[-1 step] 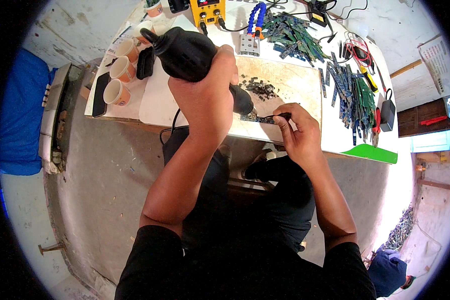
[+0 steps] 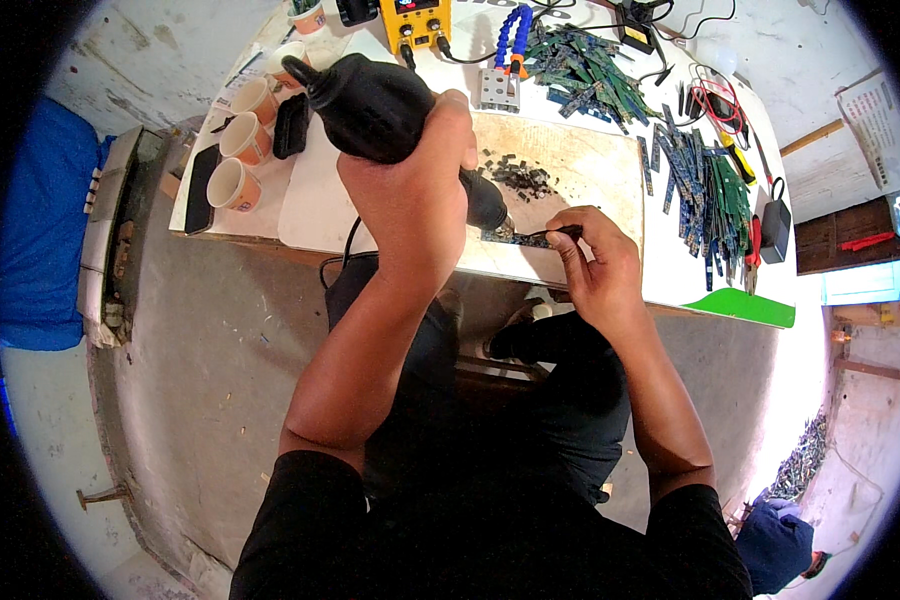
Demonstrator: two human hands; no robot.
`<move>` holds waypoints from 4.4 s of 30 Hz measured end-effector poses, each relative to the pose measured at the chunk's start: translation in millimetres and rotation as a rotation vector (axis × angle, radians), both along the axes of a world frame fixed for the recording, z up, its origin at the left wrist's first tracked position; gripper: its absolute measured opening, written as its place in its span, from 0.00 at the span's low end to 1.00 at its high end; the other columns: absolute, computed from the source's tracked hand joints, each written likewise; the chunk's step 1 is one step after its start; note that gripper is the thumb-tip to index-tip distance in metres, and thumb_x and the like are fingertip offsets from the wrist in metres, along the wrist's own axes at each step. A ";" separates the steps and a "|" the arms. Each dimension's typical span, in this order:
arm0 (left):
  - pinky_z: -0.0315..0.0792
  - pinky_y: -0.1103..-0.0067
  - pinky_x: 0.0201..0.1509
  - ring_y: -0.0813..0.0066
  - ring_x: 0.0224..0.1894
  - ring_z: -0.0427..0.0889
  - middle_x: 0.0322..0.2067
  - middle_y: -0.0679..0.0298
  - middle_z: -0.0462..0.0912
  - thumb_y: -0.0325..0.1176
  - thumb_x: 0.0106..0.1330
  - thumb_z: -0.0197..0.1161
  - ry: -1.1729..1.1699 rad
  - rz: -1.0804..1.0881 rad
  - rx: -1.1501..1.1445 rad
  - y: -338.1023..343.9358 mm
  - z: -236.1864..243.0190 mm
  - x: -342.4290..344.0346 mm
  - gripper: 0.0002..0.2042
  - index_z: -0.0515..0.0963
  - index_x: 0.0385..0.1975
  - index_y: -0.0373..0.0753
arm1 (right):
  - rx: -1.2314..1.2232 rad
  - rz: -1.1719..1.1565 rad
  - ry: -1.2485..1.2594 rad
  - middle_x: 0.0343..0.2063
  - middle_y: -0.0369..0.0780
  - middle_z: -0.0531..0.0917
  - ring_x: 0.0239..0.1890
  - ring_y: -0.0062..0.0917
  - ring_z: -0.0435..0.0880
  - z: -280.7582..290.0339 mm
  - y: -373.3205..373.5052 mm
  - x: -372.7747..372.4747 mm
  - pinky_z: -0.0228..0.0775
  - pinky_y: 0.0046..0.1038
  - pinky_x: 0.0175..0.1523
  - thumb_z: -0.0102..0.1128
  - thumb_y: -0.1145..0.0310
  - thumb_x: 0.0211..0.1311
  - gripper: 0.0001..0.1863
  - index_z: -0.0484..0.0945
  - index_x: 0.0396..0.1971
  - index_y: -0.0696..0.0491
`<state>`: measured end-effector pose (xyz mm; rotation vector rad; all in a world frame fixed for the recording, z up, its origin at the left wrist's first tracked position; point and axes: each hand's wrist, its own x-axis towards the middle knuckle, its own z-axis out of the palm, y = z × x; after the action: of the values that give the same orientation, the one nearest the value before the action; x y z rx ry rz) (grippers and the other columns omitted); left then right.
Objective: The person uses a rotary tool to scrape and remove small components from a green circuit board strip. They hold the board with tweezers in the left hand and the tool in the right, working over a wooden board to collect the debris. The process is repeated on different sections of the strip.
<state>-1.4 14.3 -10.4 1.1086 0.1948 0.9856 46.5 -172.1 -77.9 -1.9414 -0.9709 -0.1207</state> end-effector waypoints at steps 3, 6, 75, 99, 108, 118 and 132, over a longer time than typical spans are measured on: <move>0.68 0.78 0.29 0.74 0.20 0.72 0.19 0.63 0.73 0.18 0.57 0.61 -0.003 0.002 -0.008 -0.8 0.8 0.3 0.07 0.69 0.27 0.36 | 0.008 -0.007 0.004 0.30 0.46 0.81 0.31 0.39 0.82 -0.1 1.1 0.0 0.73 0.31 0.36 0.64 0.80 0.60 0.06 0.78 0.36 0.57; 0.67 0.79 0.29 0.75 0.20 0.71 0.19 0.64 0.73 0.17 0.57 0.60 -0.004 -0.003 -0.014 -0.8 1.8 0.0 0.07 0.69 0.27 0.36 | -0.004 -0.012 0.034 0.31 0.46 0.81 0.31 0.38 0.83 -0.3 0.4 0.3 0.74 0.31 0.37 0.64 0.80 0.60 0.06 0.78 0.36 0.57; 0.73 0.72 0.32 0.73 0.22 0.71 0.22 0.63 0.71 0.28 0.71 0.56 -0.182 -0.042 -0.119 -2.0 -5.6 -31.5 0.05 0.67 0.38 0.38 | 0.034 -0.168 0.111 0.36 0.46 0.83 0.38 0.36 0.85 -12.1 -37.2 -12.7 0.75 0.27 0.45 0.62 0.80 0.61 0.05 0.79 0.37 0.59; 0.65 0.72 0.41 0.75 0.28 0.65 0.24 0.68 0.67 0.44 0.76 0.52 0.010 0.032 0.029 -4.2 -13.8 -26.3 0.12 0.68 0.33 0.44 | 0.112 -0.102 0.114 0.34 0.46 0.83 0.36 0.37 0.83 -15.8 -4.5 1.7 0.74 0.30 0.41 0.65 0.82 0.57 0.07 0.80 0.36 0.60; 0.64 0.72 0.43 0.77 0.28 0.66 0.24 0.69 0.67 0.45 0.75 0.54 0.004 0.049 0.003 -5.1 -12.6 -25.7 0.13 0.69 0.33 0.44 | 0.148 -0.098 0.133 0.33 0.46 0.83 0.34 0.35 0.82 -19.8 -3.3 0.9 0.74 0.28 0.39 0.66 0.81 0.58 0.07 0.80 0.37 0.59; 0.64 0.72 0.45 0.77 0.29 0.65 0.25 0.70 0.66 0.45 0.75 0.54 -0.001 0.027 0.004 -2.4 -12.6 -28.2 0.13 0.68 0.32 0.44 | 0.123 -0.110 0.101 0.32 0.45 0.83 0.32 0.34 0.81 -17.7 -3.7 1.6 0.73 0.27 0.36 0.66 0.81 0.59 0.07 0.80 0.37 0.59; 0.65 0.70 0.49 0.76 0.31 0.68 0.26 0.69 0.69 0.45 0.74 0.57 0.020 0.087 -0.054 -3.6 -11.9 -27.3 0.13 0.69 0.34 0.44 | 0.136 -0.114 0.105 0.35 0.46 0.84 0.37 0.37 0.84 -23.0 -7.3 -1.8 0.76 0.29 0.42 0.65 0.83 0.57 0.08 0.80 0.36 0.59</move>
<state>-28.8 10.7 -22.3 1.0680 0.2864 1.0410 44.6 -179.4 -100.9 -1.8584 -0.7633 -0.1449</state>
